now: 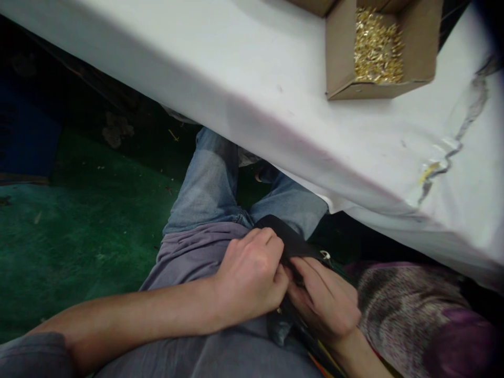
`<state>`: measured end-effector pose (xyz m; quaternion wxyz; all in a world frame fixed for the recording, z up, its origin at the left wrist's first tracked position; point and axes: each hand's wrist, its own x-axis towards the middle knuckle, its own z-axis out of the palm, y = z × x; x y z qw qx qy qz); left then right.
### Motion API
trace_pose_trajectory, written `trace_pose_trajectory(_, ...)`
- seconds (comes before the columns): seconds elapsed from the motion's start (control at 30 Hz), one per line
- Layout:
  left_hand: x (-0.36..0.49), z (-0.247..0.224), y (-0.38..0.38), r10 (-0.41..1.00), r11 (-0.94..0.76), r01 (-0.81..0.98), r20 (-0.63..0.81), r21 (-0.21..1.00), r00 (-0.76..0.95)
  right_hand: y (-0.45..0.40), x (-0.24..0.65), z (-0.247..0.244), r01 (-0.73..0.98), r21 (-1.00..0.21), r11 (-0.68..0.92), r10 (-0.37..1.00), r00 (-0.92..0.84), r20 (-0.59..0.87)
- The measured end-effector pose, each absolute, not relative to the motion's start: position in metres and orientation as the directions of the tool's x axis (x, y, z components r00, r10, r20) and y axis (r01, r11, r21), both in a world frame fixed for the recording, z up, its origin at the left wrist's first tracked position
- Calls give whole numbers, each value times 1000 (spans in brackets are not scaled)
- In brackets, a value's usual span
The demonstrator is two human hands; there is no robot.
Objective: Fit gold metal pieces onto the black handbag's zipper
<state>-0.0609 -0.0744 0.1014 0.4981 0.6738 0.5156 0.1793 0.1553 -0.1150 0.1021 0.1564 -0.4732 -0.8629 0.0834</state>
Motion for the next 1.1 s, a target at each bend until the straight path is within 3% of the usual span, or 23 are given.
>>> trace_pose_trajectory(0.23, -63, 103, -70, 862, 60, 530, -311, 846, 399, -107, 155, 101, 785, -295, 544, 839, -517, 173)
trace_pose_trajectory(0.43, -73, 93, -74, 848, 135, 373, -301, 918, 436, -103, 150, 101, 763, -336, 551, 832, -534, 151)
trace_pose_trajectory(0.63, -80, 92, -82, 791, 318, 432, -487, 844, 370, -99, 150, 102, 753, -315, 577, 815, -555, 166)
trace_pose_trajectory(0.9, -90, 65, -62, 645, 355, 295, -461, 887, 610, -88, 163, 109, 824, -409, 393, 913, -404, 62)
trace_pose_trajectory(1.1, -87, 60, -59, 602, 365, 332, -492, 870, 629, -85, 161, 105, 796, -443, 413, 902, -424, 79)
